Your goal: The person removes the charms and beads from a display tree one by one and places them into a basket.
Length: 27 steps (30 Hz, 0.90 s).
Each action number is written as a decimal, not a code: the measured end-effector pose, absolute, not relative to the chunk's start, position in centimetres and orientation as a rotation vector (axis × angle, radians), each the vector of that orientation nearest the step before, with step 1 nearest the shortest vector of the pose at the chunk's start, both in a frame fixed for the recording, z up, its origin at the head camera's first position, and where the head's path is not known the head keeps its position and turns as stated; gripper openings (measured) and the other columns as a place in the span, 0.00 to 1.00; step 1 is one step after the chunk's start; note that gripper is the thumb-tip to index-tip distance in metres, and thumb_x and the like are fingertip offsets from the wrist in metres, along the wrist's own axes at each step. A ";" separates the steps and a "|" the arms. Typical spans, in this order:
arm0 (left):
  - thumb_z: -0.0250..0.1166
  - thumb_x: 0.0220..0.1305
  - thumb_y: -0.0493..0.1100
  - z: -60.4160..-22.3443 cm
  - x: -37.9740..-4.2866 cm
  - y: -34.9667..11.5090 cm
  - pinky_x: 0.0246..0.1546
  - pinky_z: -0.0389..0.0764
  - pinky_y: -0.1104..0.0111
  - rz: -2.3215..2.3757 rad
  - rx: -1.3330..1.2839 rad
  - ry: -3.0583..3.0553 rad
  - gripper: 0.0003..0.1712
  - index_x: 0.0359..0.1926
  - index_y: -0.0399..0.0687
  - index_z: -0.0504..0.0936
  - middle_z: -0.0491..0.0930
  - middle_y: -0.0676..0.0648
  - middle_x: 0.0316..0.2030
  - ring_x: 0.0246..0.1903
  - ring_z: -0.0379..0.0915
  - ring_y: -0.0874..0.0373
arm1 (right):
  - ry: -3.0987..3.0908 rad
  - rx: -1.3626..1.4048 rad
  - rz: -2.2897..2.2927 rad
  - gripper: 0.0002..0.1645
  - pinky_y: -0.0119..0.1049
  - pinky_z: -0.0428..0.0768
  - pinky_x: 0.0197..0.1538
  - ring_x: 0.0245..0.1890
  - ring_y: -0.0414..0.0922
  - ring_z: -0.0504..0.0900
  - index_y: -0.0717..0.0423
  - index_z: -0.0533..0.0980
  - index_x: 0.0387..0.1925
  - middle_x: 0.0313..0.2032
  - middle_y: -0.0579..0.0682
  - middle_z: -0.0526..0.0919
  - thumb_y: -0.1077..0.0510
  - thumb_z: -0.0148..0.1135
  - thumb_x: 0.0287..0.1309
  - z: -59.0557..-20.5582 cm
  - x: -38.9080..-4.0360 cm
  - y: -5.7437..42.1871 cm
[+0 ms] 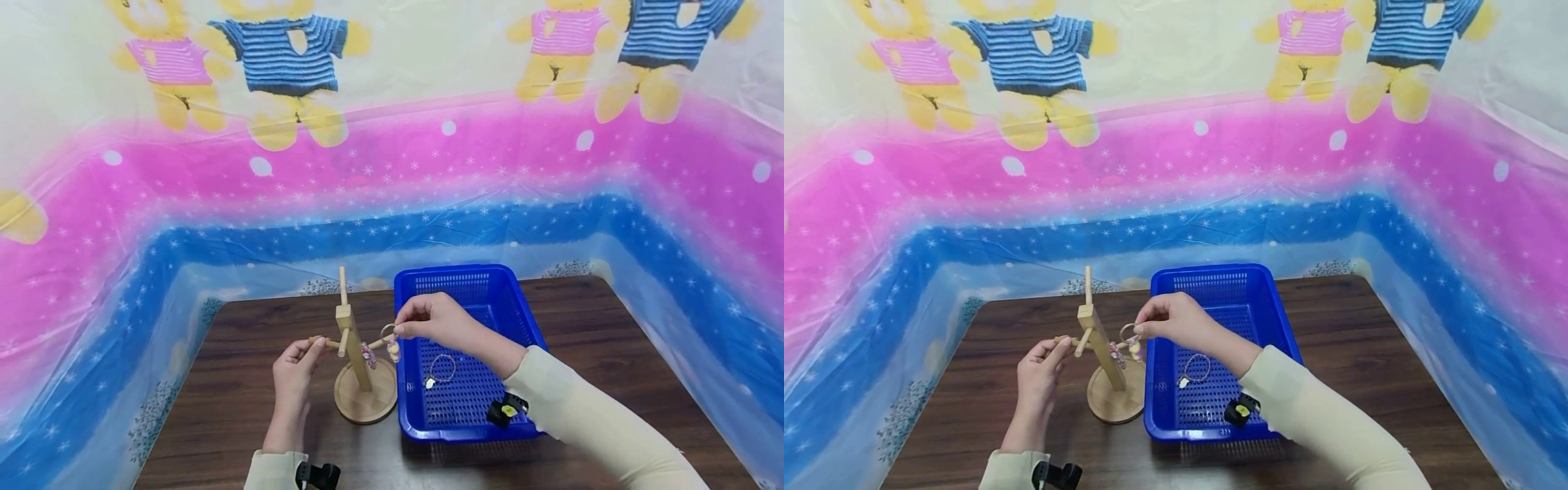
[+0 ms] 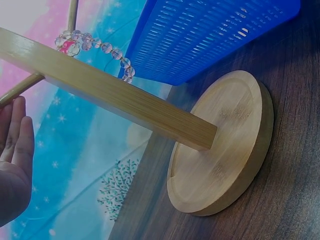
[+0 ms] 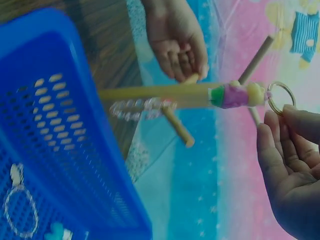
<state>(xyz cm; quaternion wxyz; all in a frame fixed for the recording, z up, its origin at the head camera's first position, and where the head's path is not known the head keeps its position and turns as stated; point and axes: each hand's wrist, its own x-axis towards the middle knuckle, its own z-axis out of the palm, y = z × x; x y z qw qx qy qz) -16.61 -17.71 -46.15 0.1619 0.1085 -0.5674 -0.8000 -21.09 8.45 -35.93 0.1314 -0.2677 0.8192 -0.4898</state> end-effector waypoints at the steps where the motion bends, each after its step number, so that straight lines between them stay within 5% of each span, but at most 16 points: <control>1: 0.62 0.67 0.26 -46.1 -16.6 -17.7 0.38 0.88 0.78 -2.284 0.310 -1.622 0.18 0.24 0.50 0.82 0.87 0.60 0.27 0.30 0.86 0.70 | 2.381 -0.766 -1.404 0.06 0.31 0.85 0.40 0.33 0.37 0.83 0.59 0.84 0.38 0.34 0.54 0.89 0.60 0.67 0.66 -36.1 -21.3 8.7; 14: 0.62 0.67 0.26 -46.3 -16.7 -17.7 0.38 0.89 0.78 -2.274 0.329 -1.632 0.19 0.24 0.51 0.82 0.87 0.61 0.26 0.30 0.86 0.71 | 2.424 -0.776 -1.155 0.04 0.35 0.84 0.41 0.33 0.41 0.80 0.59 0.79 0.37 0.32 0.51 0.86 0.62 0.62 0.70 -39.2 -23.3 11.3; 21: 0.62 0.67 0.26 -46.2 -16.6 -17.6 0.38 0.89 0.78 -2.269 0.309 -1.628 0.18 0.23 0.50 0.81 0.87 0.60 0.27 0.30 0.85 0.70 | 2.407 -0.727 -1.156 0.03 0.49 0.87 0.47 0.34 0.40 0.82 0.60 0.79 0.38 0.36 0.55 0.87 0.64 0.62 0.69 -40.3 -24.5 12.1; 27: 0.62 0.67 0.25 -46.0 -16.5 -17.6 0.38 0.89 0.78 -2.293 0.322 -1.614 0.18 0.23 0.48 0.81 0.87 0.60 0.27 0.30 0.85 0.70 | 2.420 -0.652 -1.120 0.03 0.42 0.86 0.43 0.34 0.41 0.81 0.61 0.80 0.38 0.34 0.53 0.85 0.64 0.63 0.68 -41.4 -25.5 12.9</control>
